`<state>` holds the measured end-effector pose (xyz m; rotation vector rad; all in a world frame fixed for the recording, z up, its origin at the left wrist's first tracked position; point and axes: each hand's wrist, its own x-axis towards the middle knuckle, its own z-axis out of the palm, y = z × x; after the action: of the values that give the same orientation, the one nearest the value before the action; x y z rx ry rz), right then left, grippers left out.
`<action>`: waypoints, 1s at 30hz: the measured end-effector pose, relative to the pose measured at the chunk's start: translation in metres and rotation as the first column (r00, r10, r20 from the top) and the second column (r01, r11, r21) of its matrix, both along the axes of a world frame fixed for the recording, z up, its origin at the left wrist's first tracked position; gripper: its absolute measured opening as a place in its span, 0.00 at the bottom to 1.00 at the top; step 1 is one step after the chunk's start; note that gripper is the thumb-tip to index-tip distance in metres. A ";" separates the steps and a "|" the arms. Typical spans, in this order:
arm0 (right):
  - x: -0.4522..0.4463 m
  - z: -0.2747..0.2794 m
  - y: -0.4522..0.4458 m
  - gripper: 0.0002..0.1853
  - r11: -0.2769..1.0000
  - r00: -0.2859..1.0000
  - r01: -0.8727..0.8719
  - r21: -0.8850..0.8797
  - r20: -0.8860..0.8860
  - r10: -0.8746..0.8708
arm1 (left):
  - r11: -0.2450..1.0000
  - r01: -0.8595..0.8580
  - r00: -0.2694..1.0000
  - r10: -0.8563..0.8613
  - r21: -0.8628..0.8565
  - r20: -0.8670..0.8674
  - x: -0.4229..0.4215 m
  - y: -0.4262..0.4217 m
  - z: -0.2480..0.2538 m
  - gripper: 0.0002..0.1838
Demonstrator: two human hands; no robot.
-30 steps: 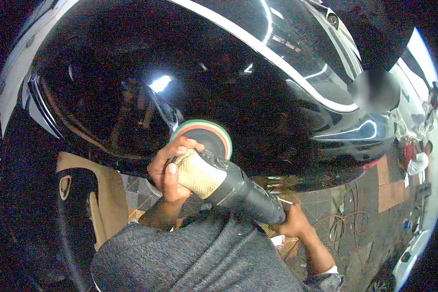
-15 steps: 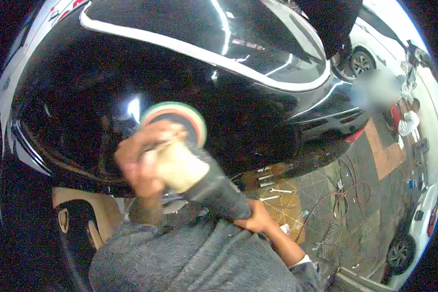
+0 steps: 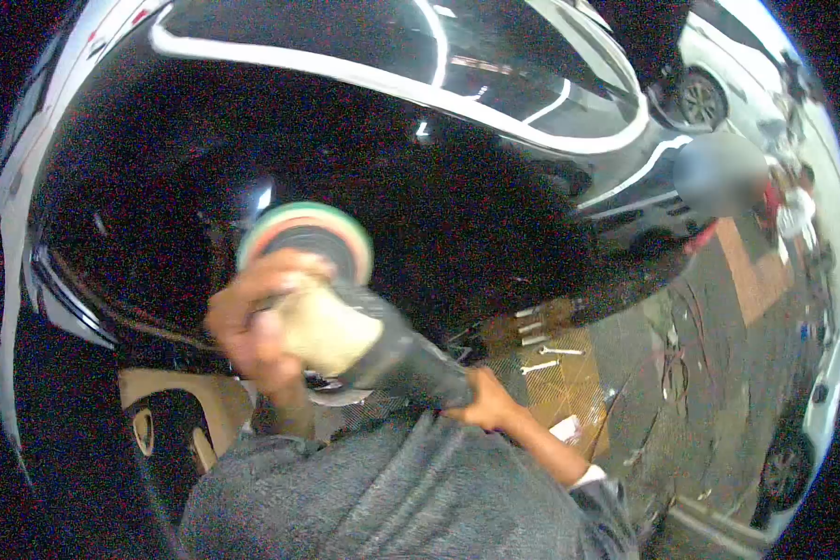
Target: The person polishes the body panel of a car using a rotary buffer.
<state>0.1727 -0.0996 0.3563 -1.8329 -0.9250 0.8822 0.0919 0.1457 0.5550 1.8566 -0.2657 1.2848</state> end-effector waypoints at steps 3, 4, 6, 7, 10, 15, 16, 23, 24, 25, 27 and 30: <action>-0.006 0.018 0.033 0.30 0.990 0.991 -0.132 0.047 -0.027 0.133 | 0.993 -0.061 0.998 0.063 -0.100 0.018 -0.032 0.015 0.016 0.21; -0.008 0.021 0.036 0.30 0.981 0.983 -0.168 0.098 -0.063 0.175 | 0.991 -0.071 0.997 0.070 -0.110 -0.021 -0.037 0.016 0.020 0.21; -0.007 0.017 0.026 0.30 0.986 0.988 -0.143 0.083 -0.038 0.147 | 0.993 -0.054 0.998 0.051 -0.105 -0.030 -0.034 0.015 0.016 0.21; -0.005 0.017 0.020 0.30 0.989 0.991 -0.129 0.067 -0.011 0.130 | 0.995 -0.026 1.000 0.026 -0.093 -0.001 -0.024 0.010 0.011 0.20; -0.006 -0.025 -0.026 0.33 0.999 0.998 0.047 0.003 0.043 -0.047 | 0.996 0.078 0.995 -0.075 0.039 -0.058 0.017 -0.007 0.006 0.18; 0.002 -0.014 -0.055 0.34 0.934 0.924 0.356 0.015 -0.152 -0.350 | 0.952 0.300 0.954 -0.298 0.064 -0.043 0.082 -0.048 0.002 0.12; 0.000 -0.034 -0.061 0.33 0.920 0.918 0.391 0.032 -0.078 -0.388 | 0.949 0.308 0.951 -0.306 0.061 -0.045 0.081 -0.048 0.000 0.12; 0.000 0.005 0.014 0.27 0.997 0.998 0.001 0.077 -0.064 0.004 | 0.994 0.072 0.997 -0.071 0.081 -0.014 0.009 0.004 0.016 0.16; -0.005 0.006 0.027 0.28 0.994 0.998 -0.029 0.105 -0.048 0.034 | 0.995 0.032 0.999 -0.031 0.095 -0.016 -0.004 0.016 0.023 0.18; -0.008 0.009 0.039 0.28 0.989 0.997 -0.062 0.132 -0.027 0.066 | 1.000 0.015 1.000 -0.015 -0.007 0.006 -0.014 0.022 0.024 0.19; -0.014 0.022 0.053 0.29 0.975 0.994 -0.103 0.196 -0.010 0.107 | 0.991 0.064 0.997 -0.058 -0.117 0.050 -0.026 0.031 0.032 0.20; -0.008 0.023 0.043 0.28 0.978 0.993 -0.119 0.168 0.006 0.120 | 0.987 0.046 0.999 -0.043 -0.151 0.026 -0.024 0.024 0.033 0.20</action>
<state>0.1643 -0.0568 0.3792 -1.6441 -1.0831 0.8537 0.0675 0.1695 0.5884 1.6993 -0.2146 1.2612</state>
